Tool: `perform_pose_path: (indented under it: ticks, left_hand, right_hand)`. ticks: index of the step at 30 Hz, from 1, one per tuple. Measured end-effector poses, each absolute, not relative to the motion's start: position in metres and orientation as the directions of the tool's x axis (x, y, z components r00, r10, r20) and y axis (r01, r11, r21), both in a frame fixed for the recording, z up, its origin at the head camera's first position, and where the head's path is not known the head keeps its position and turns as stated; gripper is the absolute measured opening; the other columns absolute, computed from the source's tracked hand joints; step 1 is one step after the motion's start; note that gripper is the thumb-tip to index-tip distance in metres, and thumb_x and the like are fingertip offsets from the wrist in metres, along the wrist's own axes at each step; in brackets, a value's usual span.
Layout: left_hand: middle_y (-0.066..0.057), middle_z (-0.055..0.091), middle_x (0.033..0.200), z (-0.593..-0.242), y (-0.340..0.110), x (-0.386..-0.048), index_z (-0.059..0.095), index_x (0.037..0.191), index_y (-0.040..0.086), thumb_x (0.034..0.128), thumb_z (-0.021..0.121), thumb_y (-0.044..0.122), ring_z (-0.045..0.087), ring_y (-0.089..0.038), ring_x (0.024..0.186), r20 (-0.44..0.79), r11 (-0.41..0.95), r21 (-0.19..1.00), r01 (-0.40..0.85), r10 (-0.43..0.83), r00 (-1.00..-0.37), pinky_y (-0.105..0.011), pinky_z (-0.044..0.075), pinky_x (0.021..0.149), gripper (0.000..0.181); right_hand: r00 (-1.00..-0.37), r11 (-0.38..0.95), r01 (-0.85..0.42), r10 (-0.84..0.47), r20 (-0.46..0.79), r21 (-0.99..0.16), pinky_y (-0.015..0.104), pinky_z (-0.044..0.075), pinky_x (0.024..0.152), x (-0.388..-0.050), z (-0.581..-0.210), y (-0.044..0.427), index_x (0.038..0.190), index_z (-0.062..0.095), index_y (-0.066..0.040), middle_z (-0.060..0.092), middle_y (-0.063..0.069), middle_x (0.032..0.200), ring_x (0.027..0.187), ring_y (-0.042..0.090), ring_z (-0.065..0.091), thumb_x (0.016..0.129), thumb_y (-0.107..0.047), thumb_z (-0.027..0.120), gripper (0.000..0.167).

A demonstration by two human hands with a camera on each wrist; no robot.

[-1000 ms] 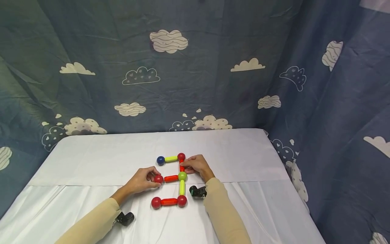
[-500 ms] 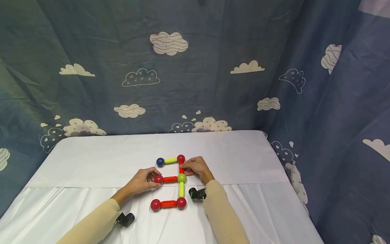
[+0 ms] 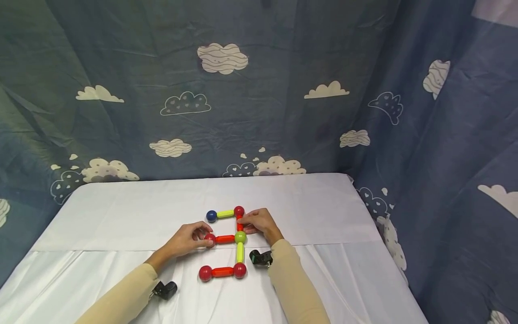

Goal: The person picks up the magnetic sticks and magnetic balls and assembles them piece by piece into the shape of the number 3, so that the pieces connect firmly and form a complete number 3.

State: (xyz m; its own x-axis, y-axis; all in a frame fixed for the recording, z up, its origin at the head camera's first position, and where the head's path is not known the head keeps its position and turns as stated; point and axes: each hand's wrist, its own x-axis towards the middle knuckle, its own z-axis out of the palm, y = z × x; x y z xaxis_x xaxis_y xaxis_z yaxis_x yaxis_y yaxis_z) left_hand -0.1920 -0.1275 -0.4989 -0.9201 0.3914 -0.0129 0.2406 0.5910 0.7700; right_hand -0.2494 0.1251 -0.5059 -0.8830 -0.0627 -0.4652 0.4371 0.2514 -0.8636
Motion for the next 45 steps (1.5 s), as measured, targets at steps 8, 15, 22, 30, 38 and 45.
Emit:
perform_pose_path:
  ticks: [8, 15, 22, 30, 38, 45]
  left_hand:
    - [0.003, 0.064, 0.085, -0.501, -0.133, -0.205, 0.067, 0.1, 0.008, 0.0832, 0.075, 0.019, 0.056, -0.01, 0.074, 0.05, 0.569, 0.796, 0.209, 0.282, -0.958, -0.024, 0.046, 0.067, 0.023]
    - [-0.003, 0.065, 0.097, -0.5, -0.132, -0.218, 0.065, 0.105, 0.009, 0.0805, 0.077, 0.013, 0.056, -0.014, 0.079, 0.05, 0.585, 0.802, 0.122, 0.138, -0.989, -0.028, 0.045, 0.069, 0.028]
    - [-0.009, 0.064, 0.113, -0.502, -0.124, -0.232, 0.063, 0.12, 0.009, 0.0801, 0.077, 0.01, 0.054, -0.013, 0.076, 0.025, 0.632, 0.766, 0.116, 0.151, -0.988, -0.027, 0.044, 0.066, 0.043]
    - [-0.005, 0.066, 0.099, -0.5, -0.12, -0.237, 0.065, 0.122, 0.009, 0.081, 0.076, 0.011, 0.053, -0.013, 0.074, -0.029, 0.662, 0.744, 0.087, 0.163, -0.986, -0.027, 0.042, 0.064, 0.043]
    - [-0.003, 0.066, 0.095, -0.5, -0.121, -0.241, 0.066, 0.12, 0.009, 0.0826, 0.075, 0.012, 0.053, -0.014, 0.076, -0.03, 0.677, 0.73, 0.097, 0.173, -0.984, -0.028, 0.042, 0.066, 0.039]
    - [-0.003, 0.064, 0.092, -0.504, -0.12, -0.244, 0.066, 0.12, 0.009, 0.0834, 0.074, 0.012, 0.052, -0.013, 0.074, -0.016, 0.673, 0.732, 0.105, 0.171, -0.985, -0.027, 0.041, 0.064, 0.038]
  right_hand:
    - [-0.889, 0.243, 0.427, -0.065, -0.454, -0.871, 0.026, 0.054, 0.057, -0.248, -0.504, 0.122, 0.099, 0.069, 0.002, 0.07, 0.009, 0.081, 0.058, 0.013, 0.065, 0.077, -0.01, 0.08, 0.027]
    - [-0.891, 0.244, 0.424, -0.057, -0.449, -0.872, 0.026, 0.054, 0.057, -0.247, -0.505, 0.123, 0.099, 0.068, 0.001, 0.07, 0.009, 0.081, 0.058, 0.013, 0.064, 0.077, -0.01, 0.08, 0.028]
    - [-0.894, 0.248, 0.42, -0.05, -0.445, -0.873, 0.025, 0.054, 0.057, -0.248, -0.505, 0.124, 0.098, 0.068, 0.001, 0.07, 0.008, 0.079, 0.056, 0.012, 0.064, 0.077, -0.012, 0.081, 0.028]
    - [-0.889, 0.26, 0.433, -0.038, -0.457, -0.863, 0.023, 0.053, 0.056, -0.248, -0.506, 0.123, 0.095, 0.069, -0.001, 0.069, 0.009, 0.078, 0.053, 0.011, 0.063, 0.077, -0.013, 0.081, 0.025]
    - [-0.894, 0.245, 0.423, -0.047, -0.447, -0.872, 0.024, 0.053, 0.056, -0.247, -0.505, 0.122, 0.096, 0.07, -0.001, 0.07, 0.008, 0.078, 0.054, 0.011, 0.063, 0.077, -0.013, 0.081, 0.025]
    - [-0.894, 0.247, 0.425, -0.035, -0.446, -0.871, 0.024, 0.053, 0.056, -0.245, -0.505, 0.123, 0.096, 0.07, -0.001, 0.07, 0.008, 0.078, 0.054, 0.01, 0.063, 0.077, -0.013, 0.081, 0.025]
